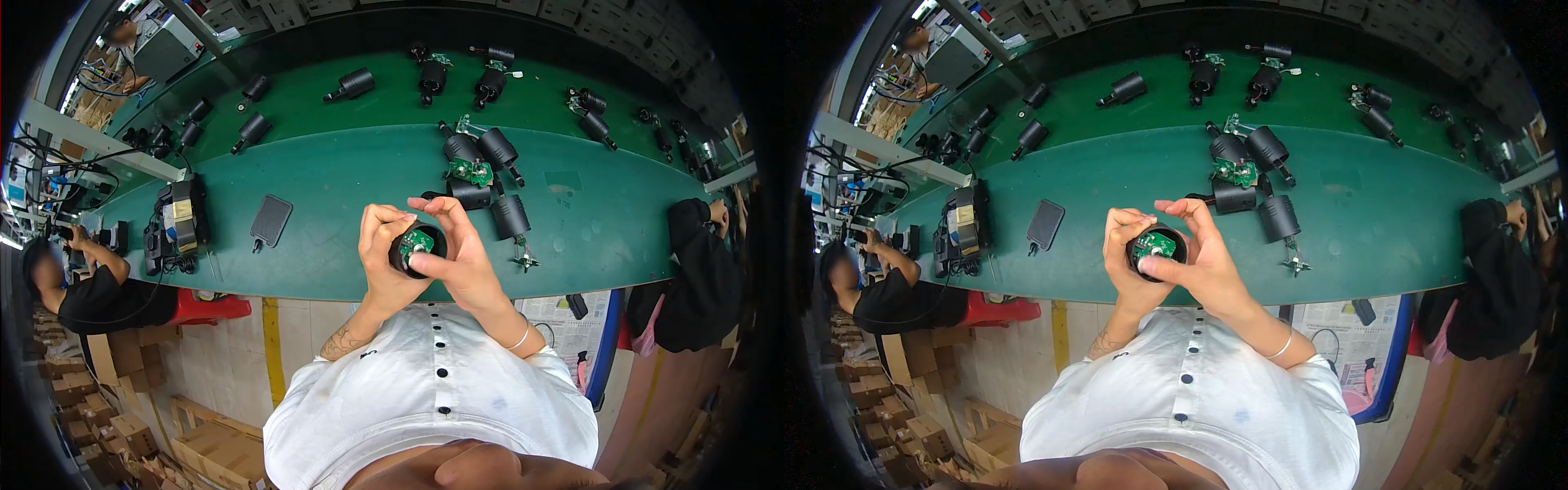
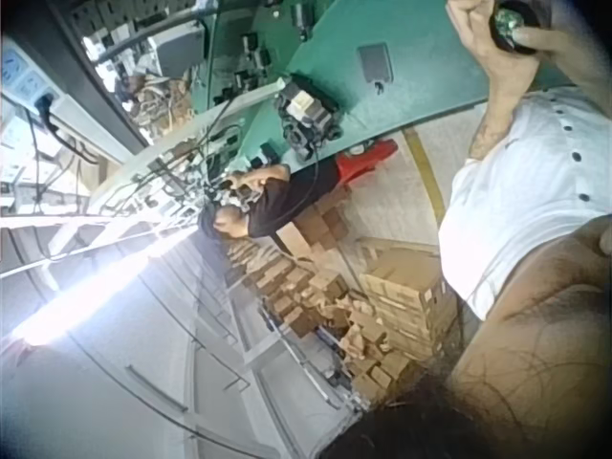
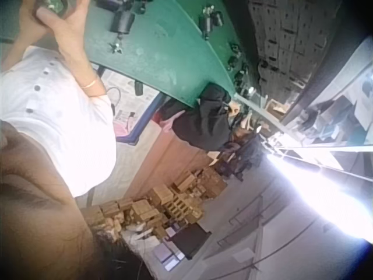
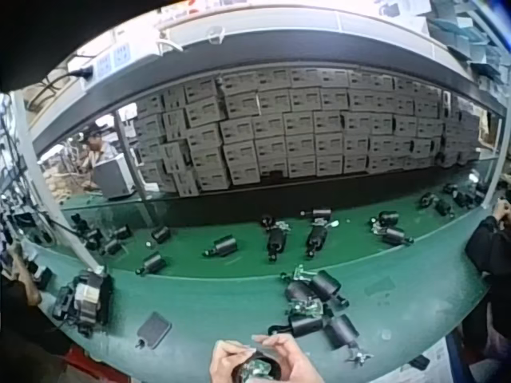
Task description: Assembling electronic components by inserting circuit boards into plastic housings and connecting wires.
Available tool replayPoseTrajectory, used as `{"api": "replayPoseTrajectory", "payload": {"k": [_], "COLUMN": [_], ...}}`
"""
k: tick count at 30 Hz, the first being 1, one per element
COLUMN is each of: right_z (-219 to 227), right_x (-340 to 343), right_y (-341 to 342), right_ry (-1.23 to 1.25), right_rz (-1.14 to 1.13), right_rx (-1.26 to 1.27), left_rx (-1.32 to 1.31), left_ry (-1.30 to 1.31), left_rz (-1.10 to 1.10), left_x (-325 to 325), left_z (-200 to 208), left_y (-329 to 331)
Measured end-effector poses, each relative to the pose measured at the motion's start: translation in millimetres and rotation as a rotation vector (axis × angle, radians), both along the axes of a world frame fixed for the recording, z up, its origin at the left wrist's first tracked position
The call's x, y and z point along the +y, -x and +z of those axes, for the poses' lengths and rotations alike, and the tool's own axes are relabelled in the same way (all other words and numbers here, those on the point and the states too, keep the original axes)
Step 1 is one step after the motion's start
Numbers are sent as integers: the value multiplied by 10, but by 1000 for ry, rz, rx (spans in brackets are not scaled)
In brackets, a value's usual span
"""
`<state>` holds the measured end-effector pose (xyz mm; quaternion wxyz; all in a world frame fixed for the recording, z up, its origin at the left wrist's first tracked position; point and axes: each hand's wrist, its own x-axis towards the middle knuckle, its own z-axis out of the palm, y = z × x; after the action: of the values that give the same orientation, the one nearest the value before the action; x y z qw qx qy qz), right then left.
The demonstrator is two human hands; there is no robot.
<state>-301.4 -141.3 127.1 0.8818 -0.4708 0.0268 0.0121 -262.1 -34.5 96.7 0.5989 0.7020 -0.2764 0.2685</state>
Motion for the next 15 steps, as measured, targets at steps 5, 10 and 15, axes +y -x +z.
{"api": "replayPoseTrajectory", "payload": {"k": [5, 10, 15], "right_z": [-20, 20, 20], "right_x": [-11, 22, 9], "right_y": [11, 52, 31], "right_ry": [91, 326, 482], "right_rz": [-14, -295, -417], "right_rx": [-115, -203, -275], "left_rx": [23, 43, -15], "left_ry": [16, -75, -58], "left_rz": [-16, 38, 89], "left_x": [22, 51, 3], "left_z": [2, -5, 5], "left_y": [-11, -8, -19]}}
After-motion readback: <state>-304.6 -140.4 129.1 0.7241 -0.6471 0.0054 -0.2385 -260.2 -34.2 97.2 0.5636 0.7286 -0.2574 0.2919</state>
